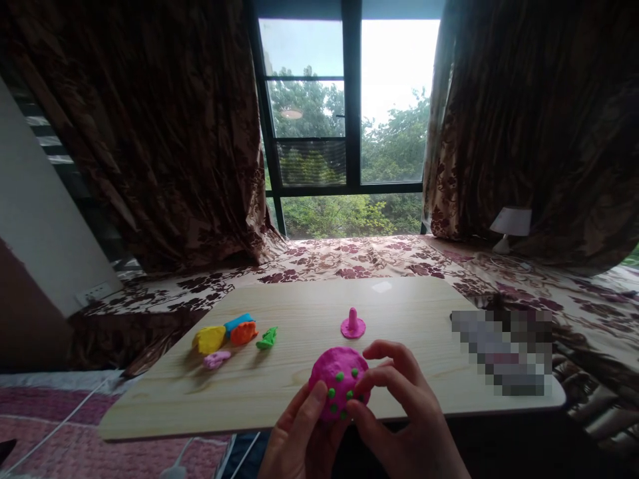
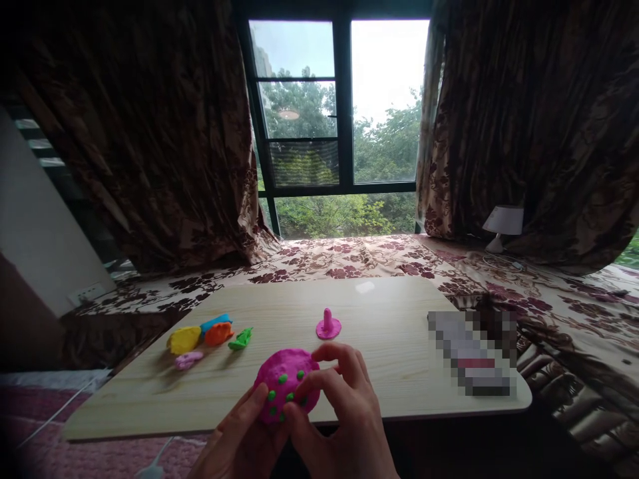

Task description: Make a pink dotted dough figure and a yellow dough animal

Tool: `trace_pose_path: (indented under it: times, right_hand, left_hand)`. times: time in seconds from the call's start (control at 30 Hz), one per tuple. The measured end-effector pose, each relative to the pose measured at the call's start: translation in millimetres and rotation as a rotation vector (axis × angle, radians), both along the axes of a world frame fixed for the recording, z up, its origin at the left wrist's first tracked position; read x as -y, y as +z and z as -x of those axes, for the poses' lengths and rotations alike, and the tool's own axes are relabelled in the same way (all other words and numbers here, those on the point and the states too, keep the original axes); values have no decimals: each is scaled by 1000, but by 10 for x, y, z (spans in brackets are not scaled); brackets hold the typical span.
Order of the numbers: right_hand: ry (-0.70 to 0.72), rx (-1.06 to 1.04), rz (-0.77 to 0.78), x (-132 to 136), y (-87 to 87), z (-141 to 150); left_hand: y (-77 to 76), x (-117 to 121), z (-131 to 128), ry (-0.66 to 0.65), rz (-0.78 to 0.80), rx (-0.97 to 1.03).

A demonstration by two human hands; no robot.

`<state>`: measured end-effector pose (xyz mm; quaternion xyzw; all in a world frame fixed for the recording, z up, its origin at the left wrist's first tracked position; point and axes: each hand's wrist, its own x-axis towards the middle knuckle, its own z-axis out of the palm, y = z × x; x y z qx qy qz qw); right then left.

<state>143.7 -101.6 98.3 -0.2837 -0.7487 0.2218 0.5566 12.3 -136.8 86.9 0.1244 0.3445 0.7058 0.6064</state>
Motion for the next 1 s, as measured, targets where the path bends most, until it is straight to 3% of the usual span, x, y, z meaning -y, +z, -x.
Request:
trace_pose_path:
  times: [0.13,0.33,0.47,0.63,1.0]
  right_hand:
    - [-18,1,-31,-7,9,9]
    - [-34,-17,-75,9,-1,-15]
    - [-64,-8,-75,12,3,-49]
    - [-23,12,-67,18,15,-36]
    - [15,-3,-44,50,31,-21]
  left_hand:
    - [72,49,-50,29,6,-28]
    - [-12,3,8,42,30,11]
    - [21,15,16,10,2,24]
    - [85,53,-8,0,41,29]
    - [60,68,-27,-2,27,9]
